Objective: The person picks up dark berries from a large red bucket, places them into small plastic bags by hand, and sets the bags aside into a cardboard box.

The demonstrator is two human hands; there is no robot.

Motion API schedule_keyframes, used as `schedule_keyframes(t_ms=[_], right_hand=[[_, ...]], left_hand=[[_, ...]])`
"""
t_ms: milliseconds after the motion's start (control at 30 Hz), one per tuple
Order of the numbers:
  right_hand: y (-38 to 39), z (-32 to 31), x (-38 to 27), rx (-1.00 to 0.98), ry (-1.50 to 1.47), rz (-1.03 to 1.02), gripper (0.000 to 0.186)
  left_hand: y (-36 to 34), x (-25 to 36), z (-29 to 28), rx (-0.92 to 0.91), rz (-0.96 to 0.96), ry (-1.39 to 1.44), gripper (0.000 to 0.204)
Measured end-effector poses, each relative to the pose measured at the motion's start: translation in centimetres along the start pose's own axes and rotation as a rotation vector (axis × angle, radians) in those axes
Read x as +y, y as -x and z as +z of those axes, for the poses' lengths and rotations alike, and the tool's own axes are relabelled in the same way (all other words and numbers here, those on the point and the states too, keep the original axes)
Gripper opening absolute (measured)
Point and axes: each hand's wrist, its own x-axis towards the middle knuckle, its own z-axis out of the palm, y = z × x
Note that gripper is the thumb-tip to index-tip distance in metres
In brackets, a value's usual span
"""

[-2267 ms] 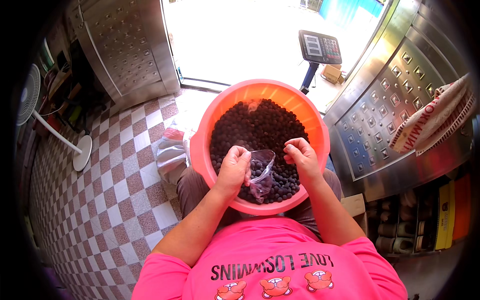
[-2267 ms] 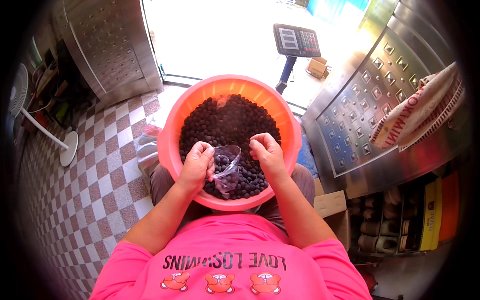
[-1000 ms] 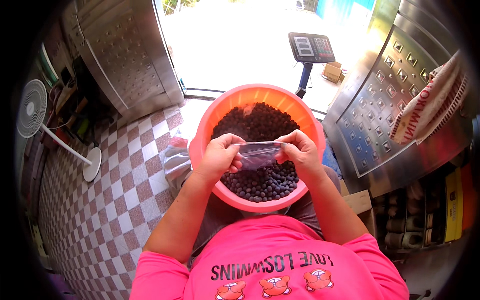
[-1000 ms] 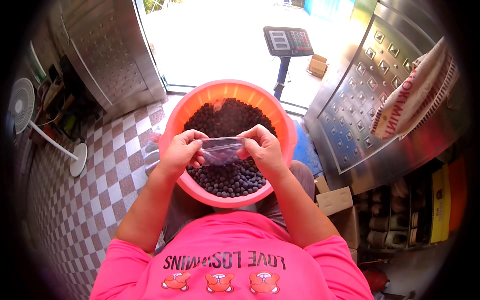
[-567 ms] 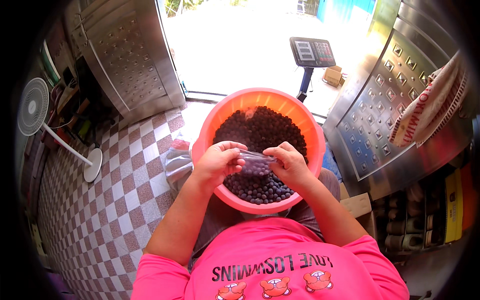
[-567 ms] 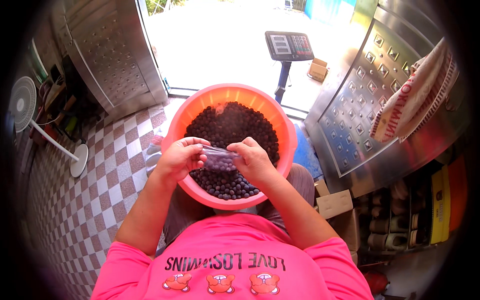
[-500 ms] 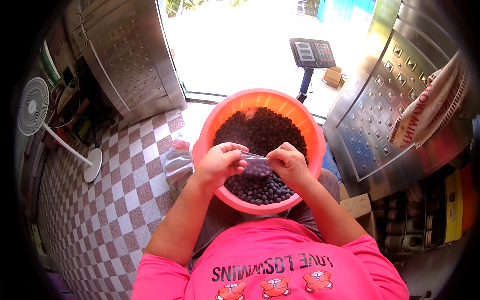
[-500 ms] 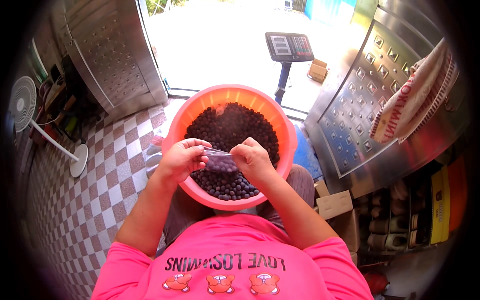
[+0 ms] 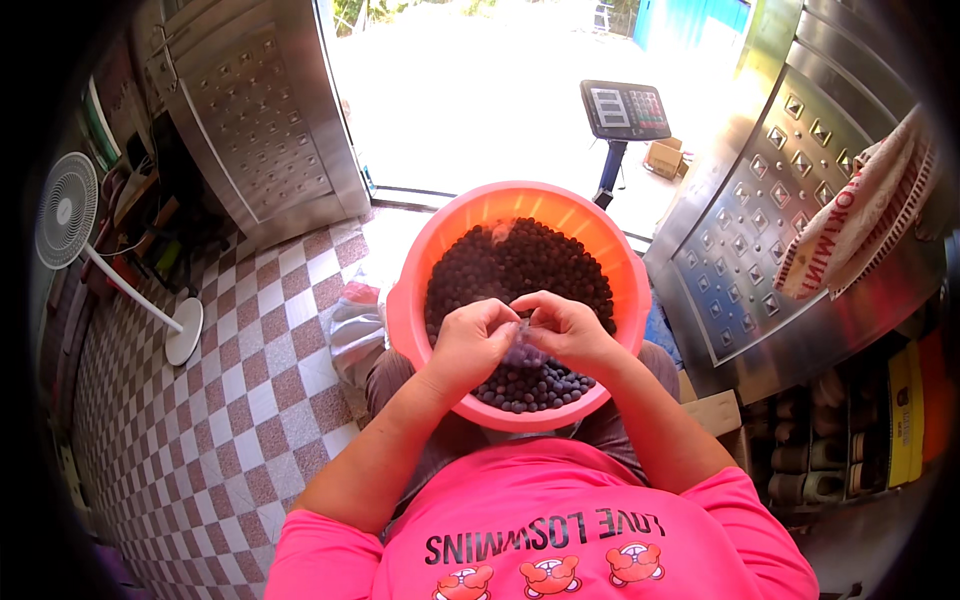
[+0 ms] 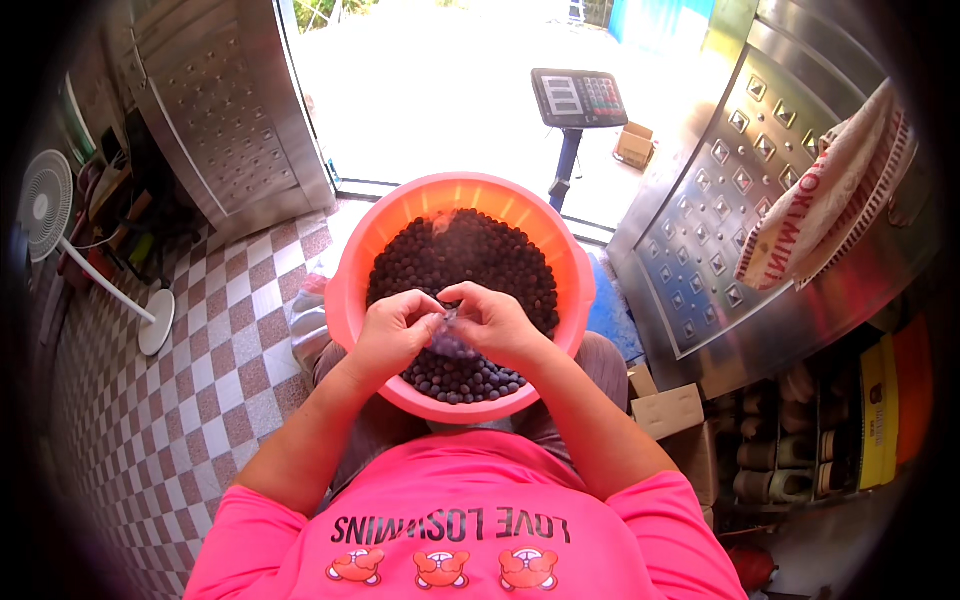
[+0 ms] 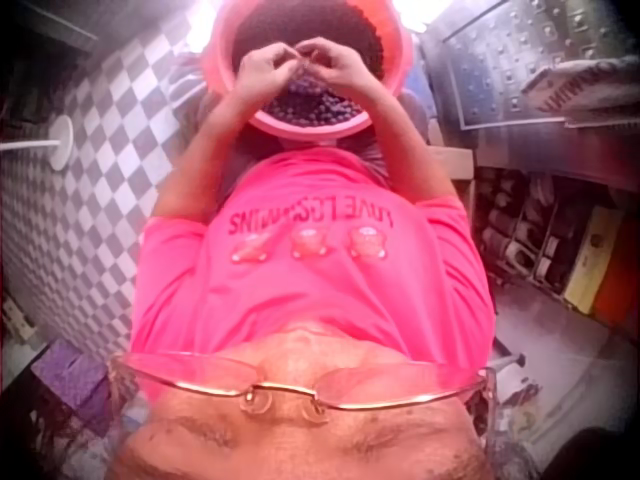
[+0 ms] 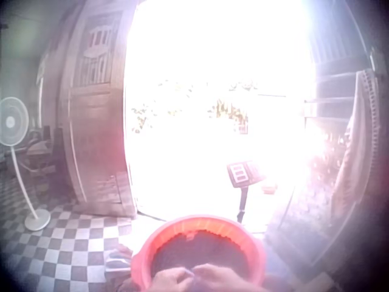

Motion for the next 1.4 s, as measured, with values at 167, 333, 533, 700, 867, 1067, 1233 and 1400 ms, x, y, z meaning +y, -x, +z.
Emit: schedule_keyframes(t_ms=[167,333,533,700,867,1067,1233,1400], right_hand=[[-0.7,0.0,0.7,-0.142,-0.128,0.008,0.023],[-0.7,-0.4,0.8,-0.176,0.054,0.004,0.012],[0.0,-1.0,-1.5,-0.115,0.382,-0.179,0.008],[-0.1,-0.8,-4.1,-0.183,0.352,-0.298,0.007],[0.0,-1.4,-5.3,-0.229,0.375,-0.326,0.007],[0.2,-1.2,-4.8,-0.054,0.345,-0.25,0.01],[0.2,-0.9,-4.4,0.01,0.262,-0.2,0.009],[0.2,-0.7,-4.7,0.022,0.243,-0.212,0.01]], left_hand=[[0.1,1.3,0.7,0.072,0.094,-0.096,0.007],[0.4,0.7,0.1,0.074,0.328,-0.255,0.01],[0.0,-1.6,-2.2,-0.234,0.078,0.042,0.057],[-1.3,-2.2,-1.9,-0.61,-0.096,0.398,0.084],[-1.5,-0.7,-0.7,-0.625,-0.047,0.316,0.075],[-0.5,-1.0,0.8,-0.549,-0.194,0.431,0.051],[0.1,-0.8,1.4,-0.374,-0.103,0.511,0.029],[0.3,-1.2,1.8,-0.388,-0.039,0.389,0.03]])
